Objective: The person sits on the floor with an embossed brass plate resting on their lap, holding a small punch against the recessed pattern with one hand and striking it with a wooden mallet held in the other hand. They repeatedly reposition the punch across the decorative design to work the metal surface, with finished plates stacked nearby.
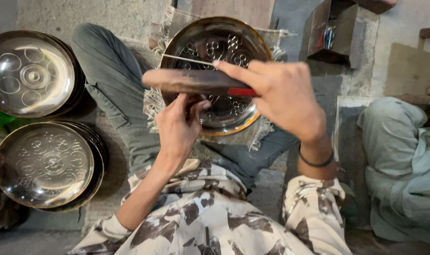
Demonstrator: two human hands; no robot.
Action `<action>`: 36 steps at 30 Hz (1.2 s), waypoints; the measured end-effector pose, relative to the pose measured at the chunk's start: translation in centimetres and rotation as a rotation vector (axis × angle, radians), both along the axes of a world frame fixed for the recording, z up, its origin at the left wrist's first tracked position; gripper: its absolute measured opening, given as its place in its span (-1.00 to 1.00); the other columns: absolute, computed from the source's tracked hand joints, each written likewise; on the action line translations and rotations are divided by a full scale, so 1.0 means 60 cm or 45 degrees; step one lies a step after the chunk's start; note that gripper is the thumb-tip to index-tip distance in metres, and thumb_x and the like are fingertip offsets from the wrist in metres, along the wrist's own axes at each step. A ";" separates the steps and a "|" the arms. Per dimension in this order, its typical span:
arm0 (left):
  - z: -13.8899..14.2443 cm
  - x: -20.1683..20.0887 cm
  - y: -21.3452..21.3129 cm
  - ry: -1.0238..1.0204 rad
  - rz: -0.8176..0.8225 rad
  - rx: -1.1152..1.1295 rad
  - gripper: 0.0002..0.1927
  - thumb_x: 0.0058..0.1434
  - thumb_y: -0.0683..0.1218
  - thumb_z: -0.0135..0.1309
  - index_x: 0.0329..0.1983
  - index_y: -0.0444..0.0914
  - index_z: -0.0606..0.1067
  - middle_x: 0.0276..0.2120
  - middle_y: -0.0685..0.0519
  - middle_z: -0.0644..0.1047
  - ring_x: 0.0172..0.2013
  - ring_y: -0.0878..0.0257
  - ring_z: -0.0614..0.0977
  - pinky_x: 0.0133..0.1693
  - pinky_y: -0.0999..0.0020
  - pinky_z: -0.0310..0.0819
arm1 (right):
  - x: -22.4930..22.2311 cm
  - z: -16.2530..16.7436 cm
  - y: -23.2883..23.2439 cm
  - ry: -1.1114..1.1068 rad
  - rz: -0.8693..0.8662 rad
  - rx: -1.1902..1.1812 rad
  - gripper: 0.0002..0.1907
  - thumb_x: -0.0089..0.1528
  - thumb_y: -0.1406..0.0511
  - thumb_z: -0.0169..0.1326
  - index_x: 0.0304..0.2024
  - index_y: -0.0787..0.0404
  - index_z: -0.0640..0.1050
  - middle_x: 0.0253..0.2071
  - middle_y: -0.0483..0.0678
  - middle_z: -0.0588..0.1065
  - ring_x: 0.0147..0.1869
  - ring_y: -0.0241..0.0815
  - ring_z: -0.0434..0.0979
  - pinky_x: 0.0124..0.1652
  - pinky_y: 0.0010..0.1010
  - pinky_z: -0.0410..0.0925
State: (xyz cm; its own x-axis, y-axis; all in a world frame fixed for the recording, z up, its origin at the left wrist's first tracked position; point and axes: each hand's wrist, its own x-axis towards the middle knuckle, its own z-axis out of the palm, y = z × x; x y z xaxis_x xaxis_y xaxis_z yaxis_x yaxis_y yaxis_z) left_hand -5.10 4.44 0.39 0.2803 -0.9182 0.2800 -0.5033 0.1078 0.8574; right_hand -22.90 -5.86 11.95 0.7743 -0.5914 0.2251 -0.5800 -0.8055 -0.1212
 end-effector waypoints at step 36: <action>0.037 0.050 -0.184 -0.272 -1.520 0.083 -0.37 -0.19 -0.40 0.14 0.05 -0.26 0.51 -0.27 -0.05 0.67 -0.25 0.03 0.73 -0.20 0.18 0.59 | -0.111 -0.211 0.173 -0.799 -1.023 0.106 -0.38 0.26 0.33 0.41 0.34 0.22 0.48 -0.15 0.00 0.61 -0.26 -0.25 0.53 -0.16 -0.42 0.42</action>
State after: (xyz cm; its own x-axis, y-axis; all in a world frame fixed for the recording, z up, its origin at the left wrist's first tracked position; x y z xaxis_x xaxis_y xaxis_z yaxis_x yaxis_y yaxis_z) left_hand -2.12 -6.59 2.60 -0.7978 -0.5811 0.1607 -0.2487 0.5600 0.7903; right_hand -29.53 4.51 -0.69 -0.1009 -0.9162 0.3879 -0.7578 -0.1818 -0.6267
